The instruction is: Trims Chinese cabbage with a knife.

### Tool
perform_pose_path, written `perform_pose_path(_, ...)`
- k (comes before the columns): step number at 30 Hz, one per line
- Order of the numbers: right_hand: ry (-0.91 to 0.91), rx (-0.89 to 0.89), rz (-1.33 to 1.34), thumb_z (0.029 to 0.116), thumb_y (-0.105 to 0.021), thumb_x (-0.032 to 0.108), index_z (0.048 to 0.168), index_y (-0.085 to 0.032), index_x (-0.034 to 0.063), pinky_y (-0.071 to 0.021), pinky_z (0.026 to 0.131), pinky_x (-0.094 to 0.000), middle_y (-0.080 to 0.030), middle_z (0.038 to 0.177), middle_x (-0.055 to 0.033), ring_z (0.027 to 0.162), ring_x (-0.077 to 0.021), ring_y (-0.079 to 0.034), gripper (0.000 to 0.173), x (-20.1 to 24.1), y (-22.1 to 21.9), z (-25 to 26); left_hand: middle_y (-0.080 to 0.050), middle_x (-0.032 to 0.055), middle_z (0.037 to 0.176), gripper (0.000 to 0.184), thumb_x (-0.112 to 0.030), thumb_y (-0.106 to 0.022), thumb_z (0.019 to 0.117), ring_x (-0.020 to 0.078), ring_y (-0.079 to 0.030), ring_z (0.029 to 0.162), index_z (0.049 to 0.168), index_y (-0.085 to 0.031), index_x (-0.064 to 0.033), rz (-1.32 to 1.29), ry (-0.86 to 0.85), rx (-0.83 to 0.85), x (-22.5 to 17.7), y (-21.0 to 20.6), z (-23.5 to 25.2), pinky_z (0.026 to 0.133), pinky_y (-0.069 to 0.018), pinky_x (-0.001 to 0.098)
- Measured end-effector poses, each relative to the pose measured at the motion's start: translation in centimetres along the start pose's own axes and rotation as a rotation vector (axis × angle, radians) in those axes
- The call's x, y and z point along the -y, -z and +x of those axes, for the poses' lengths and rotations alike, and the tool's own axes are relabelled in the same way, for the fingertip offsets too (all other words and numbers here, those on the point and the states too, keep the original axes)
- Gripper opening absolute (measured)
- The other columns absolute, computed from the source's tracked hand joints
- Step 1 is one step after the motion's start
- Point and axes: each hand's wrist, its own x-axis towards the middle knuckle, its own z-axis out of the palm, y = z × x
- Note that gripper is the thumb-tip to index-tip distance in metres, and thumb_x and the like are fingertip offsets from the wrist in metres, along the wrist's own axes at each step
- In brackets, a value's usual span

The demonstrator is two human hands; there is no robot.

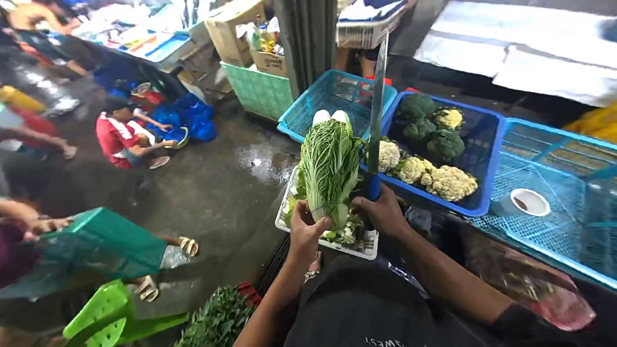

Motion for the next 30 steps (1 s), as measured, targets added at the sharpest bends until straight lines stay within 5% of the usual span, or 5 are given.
perform_pose_path(5,0.035,-0.081,0.113,0.0724,-0.089,0.043,0.128,-0.053,0.0014,-0.0629,0.085,-0.0326,-0.072,0.104,-0.0040,0.094,-0.0118,-0.072,0.078,0.3,-2.1,2.7,-0.068,0.0118,0.107,0.070,-0.027,-0.092,0.0671,0.0195,-0.071,0.092,0.119,-0.056,0.0038,0.296,-0.050,0.208,-1.5,1.3,3.8,0.079,-0.0633,0.0366)
perform_pose_path(15,-0.005,-0.554,0.197,0.0688,-0.089,0.056,0.136,-0.048,0.0013,-0.0649,0.081,-0.0383,-0.071,0.105,-0.0083,0.092,-0.0173,-0.073,0.095,0.3,-3.4,4.8,-0.063,0.0145,0.117,0.043,-0.043,-0.086,0.0814,0.0197,-0.065,0.101,0.086,-0.065,-0.0057,0.797,-0.211,0.581,-4.6,0.6,9.7,0.084,-0.0584,0.0342)
perform_pose_path(21,-0.011,-0.729,0.336,0.0966,-0.064,0.048,0.133,-0.058,0.0093,-0.0614,0.087,-0.0464,-0.071,0.110,-0.0115,0.101,-0.0227,-0.071,0.054,-1.2,-2.3,5.2,-0.065,0.0128,0.129,0.014,-0.026,-0.075,0.0905,0.0305,-0.056,0.130,0.084,-0.071,-0.0143,0.887,-0.549,0.608,-2.0,1.9,11.1,0.109,-0.0455,0.0514)
perform_pose_path(24,-0.007,-0.737,0.482,0.1031,-0.053,0.050,0.133,-0.059,0.0131,-0.0598,0.090,-0.0488,-0.071,0.115,-0.0096,0.106,-0.0228,-0.070,0.047,-1.1,-2.1,5.2,-0.070,0.0055,0.108,0.013,-0.028,-0.071,0.0932,0.0239,-0.063,0.110,0.084,-0.073,-0.0199,0.882,-0.806,0.549,0.5,3.0,11.6,0.103,-0.0450,0.0496)
perform_pose_path(30,-0.079,-0.848,0.659,0.1030,-0.052,0.051,0.131,-0.059,0.0174,-0.0597,0.088,-0.0476,-0.070,0.115,-0.0073,0.104,-0.0219,-0.069,0.044,-1.1,-2.8,5.7,-0.067,0.0025,0.079,0.013,-0.020,-0.071,0.0946,0.0165,-0.066,0.079,0.086,-0.074,-0.0111,0.719,-0.746,0.731,4.2,4.5,11.3,0.077,-0.0564,0.0356)
